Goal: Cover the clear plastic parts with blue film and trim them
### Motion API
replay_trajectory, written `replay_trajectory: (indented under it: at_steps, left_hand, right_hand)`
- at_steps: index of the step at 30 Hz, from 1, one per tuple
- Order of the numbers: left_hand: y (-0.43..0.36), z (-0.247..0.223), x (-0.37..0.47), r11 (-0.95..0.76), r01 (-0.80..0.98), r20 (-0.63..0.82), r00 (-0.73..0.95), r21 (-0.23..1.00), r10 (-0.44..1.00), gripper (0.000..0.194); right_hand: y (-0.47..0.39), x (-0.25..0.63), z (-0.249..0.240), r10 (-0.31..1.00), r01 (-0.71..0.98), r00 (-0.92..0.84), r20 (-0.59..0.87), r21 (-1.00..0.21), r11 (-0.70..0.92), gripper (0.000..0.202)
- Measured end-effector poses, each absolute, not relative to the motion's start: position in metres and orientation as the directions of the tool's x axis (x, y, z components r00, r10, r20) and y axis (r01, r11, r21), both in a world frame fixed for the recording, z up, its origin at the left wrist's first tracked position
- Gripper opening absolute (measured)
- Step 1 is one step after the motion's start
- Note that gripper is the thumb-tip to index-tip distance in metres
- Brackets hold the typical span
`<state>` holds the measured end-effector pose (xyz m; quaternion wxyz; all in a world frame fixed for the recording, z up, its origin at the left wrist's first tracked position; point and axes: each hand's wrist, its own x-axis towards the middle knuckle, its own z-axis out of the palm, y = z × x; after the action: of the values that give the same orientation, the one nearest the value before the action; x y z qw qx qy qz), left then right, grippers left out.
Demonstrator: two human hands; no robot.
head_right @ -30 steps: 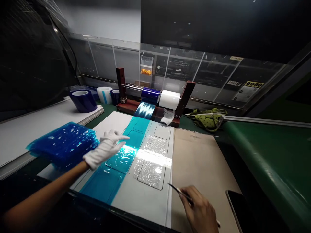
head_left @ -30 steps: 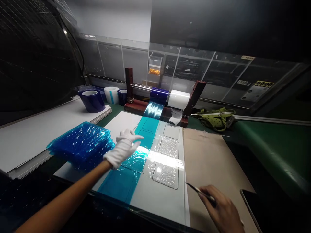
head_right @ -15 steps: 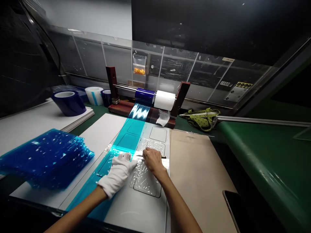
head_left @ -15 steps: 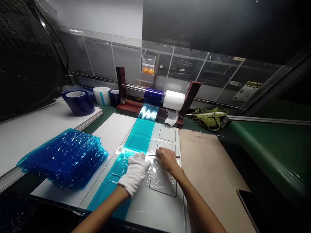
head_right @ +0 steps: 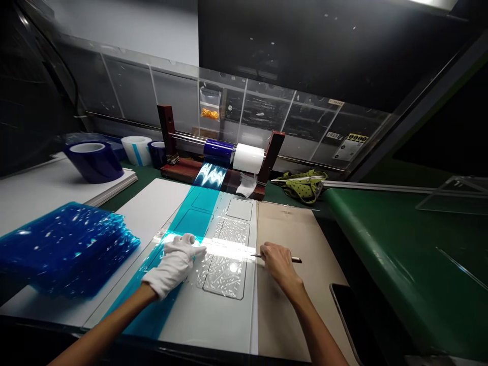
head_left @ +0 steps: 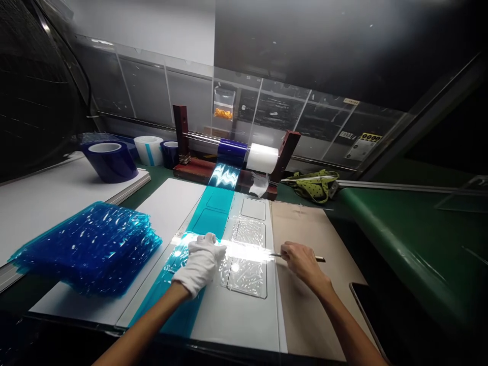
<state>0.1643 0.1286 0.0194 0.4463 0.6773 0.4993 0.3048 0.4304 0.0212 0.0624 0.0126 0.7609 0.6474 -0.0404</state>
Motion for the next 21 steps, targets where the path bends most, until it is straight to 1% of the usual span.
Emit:
replay_trajectory:
  at_steps: [2,5,7,10,13,16,19,21]
  left_hand:
    - [0.118,0.033,0.158,-0.283,0.569,0.098,0.333,0.772,0.938,0.025]
    - [0.093,0.041,0.147,-0.468,0.678,0.237,0.41,0.567,0.881,0.028]
    - [0.076,0.035,0.142,-0.54,0.715,0.289,0.456,0.444,0.842,0.031]
    - [0.055,0.018,0.141,-0.603,0.737,0.341,0.507,0.306,0.792,0.036]
    - [0.042,-0.002,0.145,-0.655,0.725,0.405,0.545,0.213,0.734,0.04]
    - [0.038,-0.016,0.148,-0.692,0.708,0.487,0.558,0.144,0.672,0.041]
    - [0.041,-0.025,0.152,-0.699,0.707,0.56,0.538,0.106,0.629,0.038]
    - [0.046,-0.027,0.154,-0.698,0.709,0.586,0.523,0.103,0.619,0.032]
  right_hand:
    - [0.004,0.433,0.067,0.97,0.972,0.228,-0.08,-0.045,-0.232,0.023]
    - [-0.026,0.426,0.069,0.948,0.945,0.294,-0.121,-0.114,-0.308,0.02]
    - [-0.043,0.415,0.064,0.937,0.926,0.303,-0.174,-0.178,-0.333,0.02]
    - [-0.058,0.397,0.051,0.925,0.892,0.3,-0.232,-0.276,-0.358,0.022]
    - [-0.06,0.387,0.039,0.924,0.845,0.285,-0.256,-0.388,-0.368,0.022]
    - [-0.057,0.386,0.034,0.933,0.775,0.226,-0.28,-0.529,-0.346,0.024]
    - [-0.054,0.39,0.032,0.941,0.667,0.123,-0.315,-0.676,-0.313,0.032]
    - [-0.052,0.392,0.031,0.94,0.593,0.072,-0.332,-0.744,-0.308,0.036]
